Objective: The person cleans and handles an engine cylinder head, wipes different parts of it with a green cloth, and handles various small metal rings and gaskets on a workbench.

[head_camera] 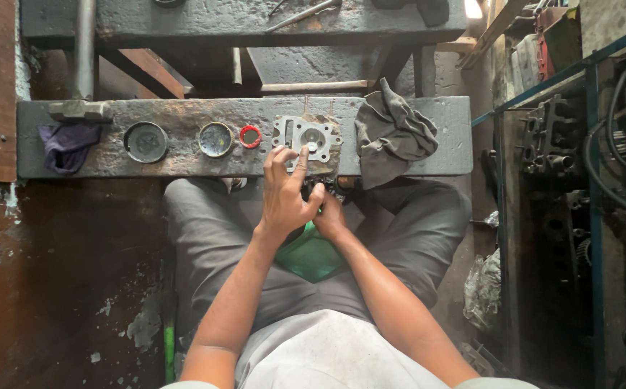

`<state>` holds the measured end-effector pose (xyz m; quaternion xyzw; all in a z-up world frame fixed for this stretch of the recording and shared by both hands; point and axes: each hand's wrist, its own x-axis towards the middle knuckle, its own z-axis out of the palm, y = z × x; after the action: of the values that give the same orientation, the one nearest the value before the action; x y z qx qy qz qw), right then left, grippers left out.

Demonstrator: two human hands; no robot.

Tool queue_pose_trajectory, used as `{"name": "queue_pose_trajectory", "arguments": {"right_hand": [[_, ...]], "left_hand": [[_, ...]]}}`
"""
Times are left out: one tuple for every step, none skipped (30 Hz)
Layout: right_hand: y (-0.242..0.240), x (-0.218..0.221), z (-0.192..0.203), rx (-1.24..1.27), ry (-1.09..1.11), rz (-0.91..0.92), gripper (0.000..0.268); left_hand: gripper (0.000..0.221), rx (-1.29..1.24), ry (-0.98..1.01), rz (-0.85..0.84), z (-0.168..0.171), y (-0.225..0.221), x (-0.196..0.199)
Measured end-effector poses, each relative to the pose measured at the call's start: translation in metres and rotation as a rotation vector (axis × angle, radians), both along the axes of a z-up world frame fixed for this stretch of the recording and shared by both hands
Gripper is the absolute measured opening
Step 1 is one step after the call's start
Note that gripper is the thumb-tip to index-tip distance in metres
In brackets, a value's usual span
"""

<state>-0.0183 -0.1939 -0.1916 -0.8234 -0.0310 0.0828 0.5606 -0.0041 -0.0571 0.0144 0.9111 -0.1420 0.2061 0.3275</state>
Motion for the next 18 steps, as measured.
{"name": "queue_pose_trajectory", "arguments": {"right_hand": [[0.0, 0.0, -0.005, -0.03, 0.023, 0.029, 0.021], [0.0, 0.001, -0.008, -0.06, 0.046, 0.058, 0.021], [0.0, 0.001, -0.009, -0.09, 0.069, 0.087, 0.022], [0.001, 0.0, -0.008, -0.076, 0.072, 0.057, 0.024], [0.002, -0.002, -0.004, -0.061, 0.076, 0.028, 0.027], [0.003, -0.004, 0.001, -0.046, 0.079, -0.005, 0.03], [0.004, -0.005, 0.005, -0.062, 0.101, -0.018, 0.033], [0.004, -0.002, 0.009, -0.08, 0.12, -0.031, 0.037], [0.004, 0.0, 0.01, -0.097, 0.139, -0.045, 0.042], [0.003, -0.001, 0.009, -0.07, 0.129, -0.03, 0.039], [0.002, -0.003, 0.006, -0.043, 0.119, -0.015, 0.037], [0.003, -0.002, 0.002, -0.014, 0.109, 0.0, 0.034], [0.005, -0.001, -0.001, -0.042, 0.131, 0.019, 0.036], [0.005, -0.002, -0.003, -0.073, 0.156, 0.041, 0.038], [0.005, -0.003, -0.003, -0.105, 0.181, 0.063, 0.04], [0.005, -0.003, 0.0, -0.111, 0.171, 0.033, 0.043], [0.003, -0.004, 0.004, -0.117, 0.161, 0.004, 0.046], [0.003, -0.001, 0.009, -0.123, 0.147, -0.026, 0.049]], "left_hand": [[0.072, 0.014, 0.003, 0.003, 0.0, -0.001, 0.001], [0.074, 0.027, 0.007, 0.005, -0.001, -0.001, 0.001], [0.075, -0.006, 0.012, 0.003, -0.002, -0.001, 0.002], [0.077, -0.039, 0.019, 0.0, -0.002, 0.0, 0.002], [0.079, -0.072, 0.026, -0.002, -0.002, 0.0, 0.002], [0.078, -0.086, 0.034, -0.018, -0.002, 0.002, 0.001], [0.077, -0.1, 0.042, -0.034, -0.002, 0.005, 0.0], [0.076, -0.116, 0.048, -0.051, -0.001, 0.008, 0.0], [0.075, -0.12, 0.044, -0.063, -0.001, 0.01, 0.001], [0.073, -0.125, 0.043, -0.075, 0.0, 0.012, 0.0], [0.072, -0.129, 0.043, -0.086, -0.001, 0.013, 0.0], [0.071, -0.106, 0.042, -0.081, 0.0, 0.013, 0.0], [0.069, -0.082, 0.04, -0.075, 0.0, 0.013, 0.001], [0.068, -0.062, 0.042, -0.065, -0.001, 0.012, 0.0], [0.067, -0.061, 0.037, -0.062, -0.002, 0.011, -0.001], [0.066, -0.058, 0.03, -0.063, -0.002, 0.012, 0.0], [0.065, -0.055, 0.024, -0.064, -0.002, 0.012, 0.001], [0.066, -0.05, 0.022, -0.065, -0.001, 0.012, 0.002]]}}
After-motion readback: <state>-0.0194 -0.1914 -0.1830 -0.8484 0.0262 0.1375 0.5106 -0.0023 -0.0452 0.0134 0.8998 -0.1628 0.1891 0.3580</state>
